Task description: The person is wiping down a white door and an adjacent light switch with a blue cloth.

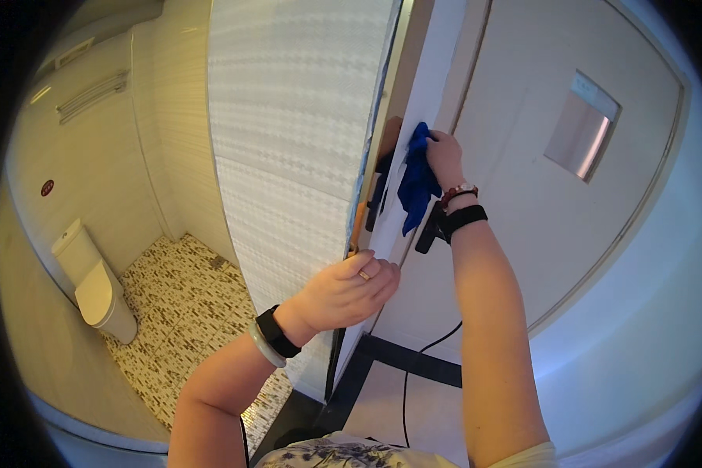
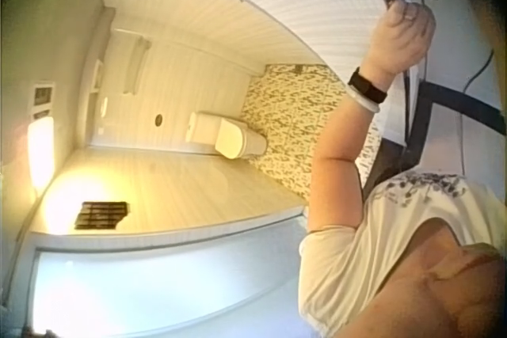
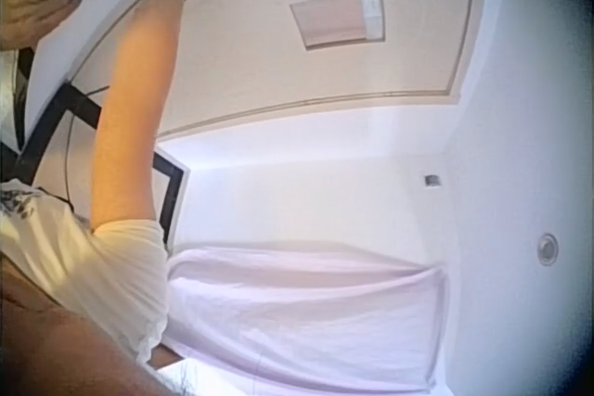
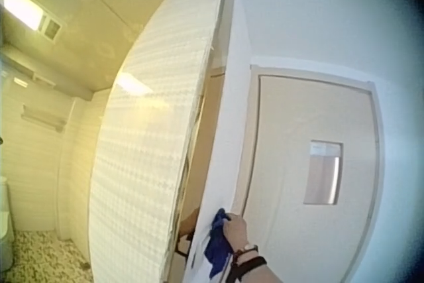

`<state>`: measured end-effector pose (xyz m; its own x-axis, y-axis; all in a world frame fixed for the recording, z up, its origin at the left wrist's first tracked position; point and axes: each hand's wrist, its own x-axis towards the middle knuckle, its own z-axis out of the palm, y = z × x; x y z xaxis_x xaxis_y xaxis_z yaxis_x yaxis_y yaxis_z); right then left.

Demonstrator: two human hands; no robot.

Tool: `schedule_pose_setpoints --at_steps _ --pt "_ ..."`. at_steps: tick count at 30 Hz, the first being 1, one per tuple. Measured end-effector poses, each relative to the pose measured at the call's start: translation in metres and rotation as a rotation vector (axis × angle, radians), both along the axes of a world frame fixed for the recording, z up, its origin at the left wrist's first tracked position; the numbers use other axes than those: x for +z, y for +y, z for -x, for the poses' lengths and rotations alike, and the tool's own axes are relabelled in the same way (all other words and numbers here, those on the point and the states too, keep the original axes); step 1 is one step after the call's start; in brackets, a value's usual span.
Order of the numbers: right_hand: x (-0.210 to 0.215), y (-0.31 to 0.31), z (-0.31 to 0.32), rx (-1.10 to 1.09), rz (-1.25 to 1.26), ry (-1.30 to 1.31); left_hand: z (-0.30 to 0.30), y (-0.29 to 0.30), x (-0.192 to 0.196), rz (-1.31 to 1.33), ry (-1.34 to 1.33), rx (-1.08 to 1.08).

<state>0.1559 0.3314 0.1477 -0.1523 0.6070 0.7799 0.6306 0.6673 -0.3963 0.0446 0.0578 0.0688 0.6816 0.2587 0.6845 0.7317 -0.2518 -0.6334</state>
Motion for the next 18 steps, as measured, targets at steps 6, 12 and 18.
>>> schedule_pose_setpoints --at_steps 6,12,18 --pt "0.031 -0.058 -0.015 0.163 0.114 -0.266 0.002 -0.001 0.000 0.001 -0.023 0.018" --pt "0.026 -0.042 -0.016 0.173 0.053 -0.319 0.002 -0.002 0.002 -0.026 -0.024 -0.001" --pt "0.007 -0.032 -0.017 0.181 -0.012 -0.234 0.001 -0.002 0.001 -0.008 -0.024 -0.002"
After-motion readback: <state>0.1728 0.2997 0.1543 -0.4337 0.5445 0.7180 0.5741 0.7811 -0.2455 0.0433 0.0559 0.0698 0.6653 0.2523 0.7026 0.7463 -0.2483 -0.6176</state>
